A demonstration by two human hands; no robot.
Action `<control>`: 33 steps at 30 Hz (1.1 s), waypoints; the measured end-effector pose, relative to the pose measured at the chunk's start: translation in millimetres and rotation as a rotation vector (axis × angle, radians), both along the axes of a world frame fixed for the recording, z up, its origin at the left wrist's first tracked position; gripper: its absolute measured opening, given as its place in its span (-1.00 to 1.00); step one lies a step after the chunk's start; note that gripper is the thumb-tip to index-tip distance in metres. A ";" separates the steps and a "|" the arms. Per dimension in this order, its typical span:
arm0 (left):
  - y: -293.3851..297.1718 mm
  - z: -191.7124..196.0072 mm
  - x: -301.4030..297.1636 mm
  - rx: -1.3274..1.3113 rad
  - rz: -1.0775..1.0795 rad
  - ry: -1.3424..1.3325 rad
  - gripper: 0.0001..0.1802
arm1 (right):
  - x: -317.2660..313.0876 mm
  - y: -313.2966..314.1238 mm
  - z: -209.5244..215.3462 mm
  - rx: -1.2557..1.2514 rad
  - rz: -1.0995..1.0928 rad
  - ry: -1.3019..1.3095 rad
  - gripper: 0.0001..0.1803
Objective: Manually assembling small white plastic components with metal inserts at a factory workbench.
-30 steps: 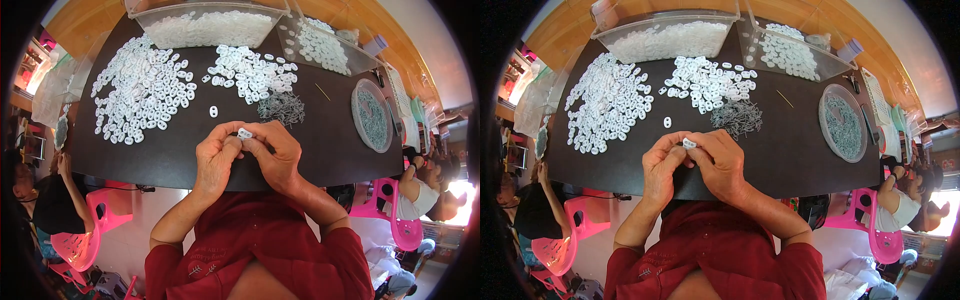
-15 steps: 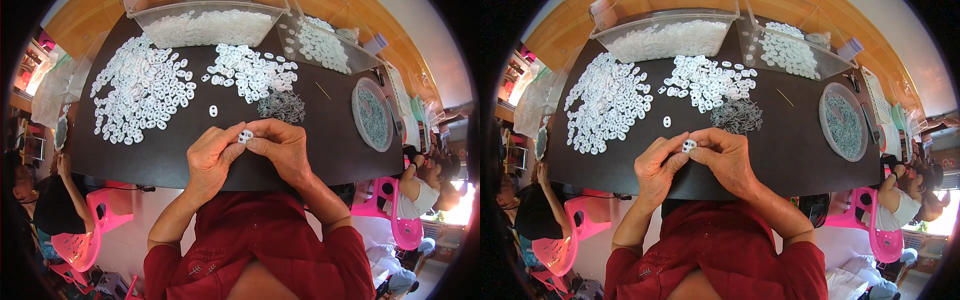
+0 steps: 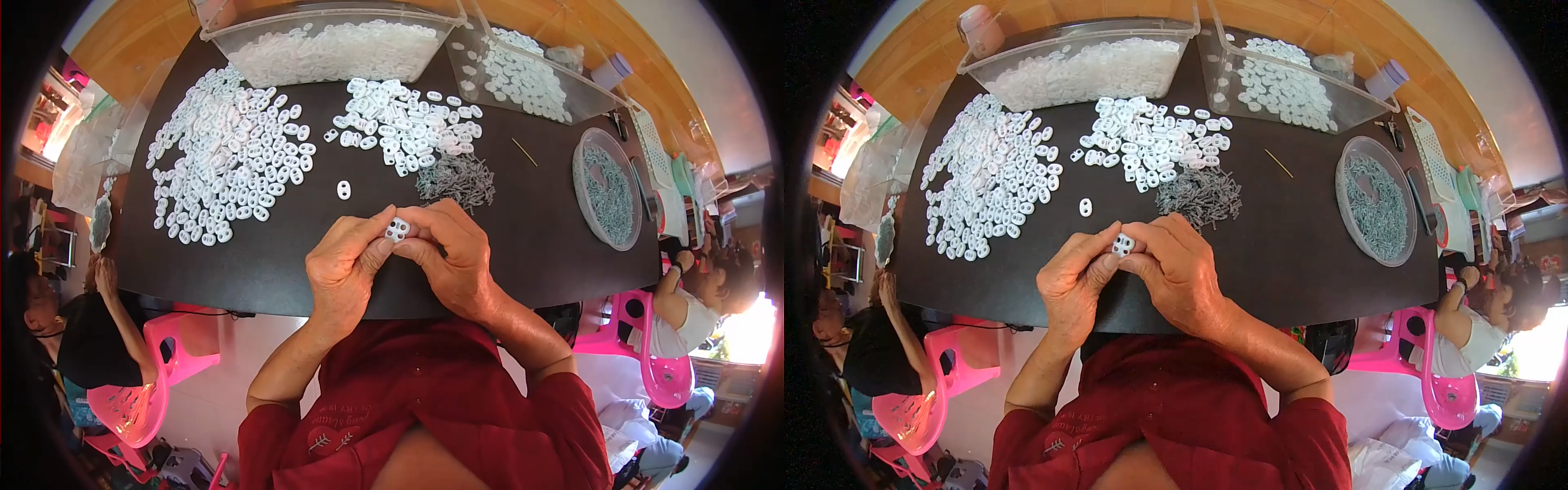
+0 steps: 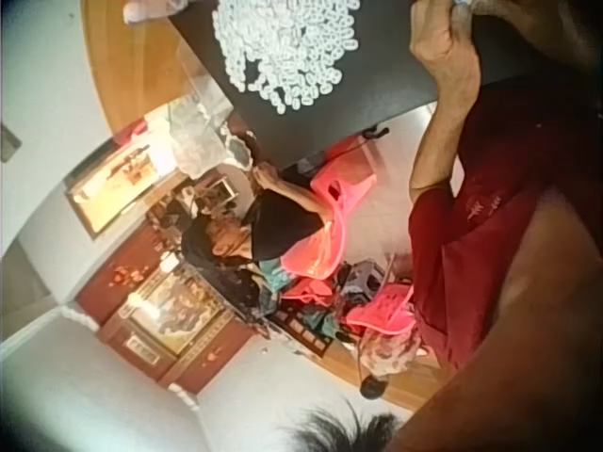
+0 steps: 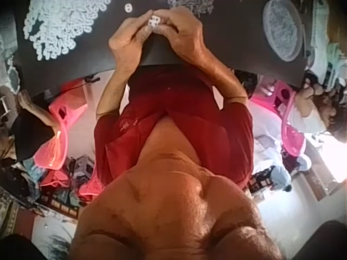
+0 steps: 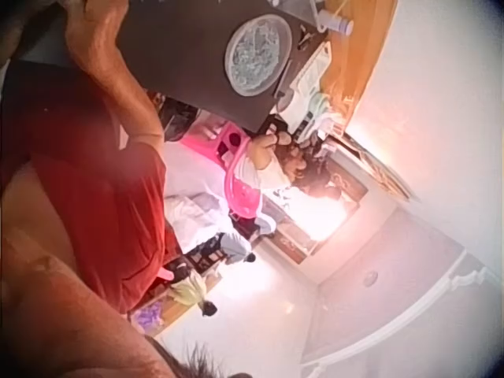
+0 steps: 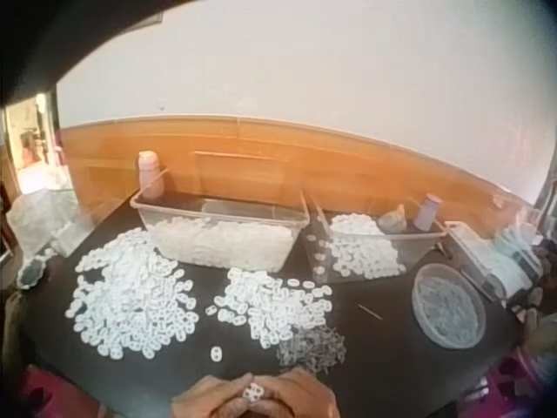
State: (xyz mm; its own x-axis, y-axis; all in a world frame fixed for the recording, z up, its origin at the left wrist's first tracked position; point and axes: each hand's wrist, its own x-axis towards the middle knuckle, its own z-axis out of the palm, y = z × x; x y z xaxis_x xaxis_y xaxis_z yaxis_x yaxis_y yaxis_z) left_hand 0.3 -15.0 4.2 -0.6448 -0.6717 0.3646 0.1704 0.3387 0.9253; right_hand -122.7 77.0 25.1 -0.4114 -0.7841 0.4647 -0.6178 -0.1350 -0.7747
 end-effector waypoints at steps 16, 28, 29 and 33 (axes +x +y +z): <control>6.3 6.8 -6.0 0.089 0.018 0.010 -0.69 | -2.5 2.2 -6.6 -0.067 -0.058 0.160 -0.65; 13.4 4.5 -4.5 0.164 0.002 0.053 -0.69 | 3.3 3.6 -9.4 -0.117 -0.057 0.141 -0.68; 13.5 4.6 -4.4 0.138 0.017 0.048 -0.70 | 3.9 3.4 -9.7 -0.121 -0.061 0.135 -0.68; 14.4 3.1 -3.7 0.160 0.000 0.077 -0.70 | 3.5 3.9 -11.7 -0.133 -0.060 0.156 -0.67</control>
State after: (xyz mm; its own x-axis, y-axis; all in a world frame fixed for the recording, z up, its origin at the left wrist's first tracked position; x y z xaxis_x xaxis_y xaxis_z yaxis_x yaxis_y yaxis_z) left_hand -3.5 -0.6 7.3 -0.6193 -0.7250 0.3013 0.2429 0.1881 0.9517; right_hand -119.2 80.9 13.4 -0.3710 -0.6879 0.6238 -0.7386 -0.1886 -0.6472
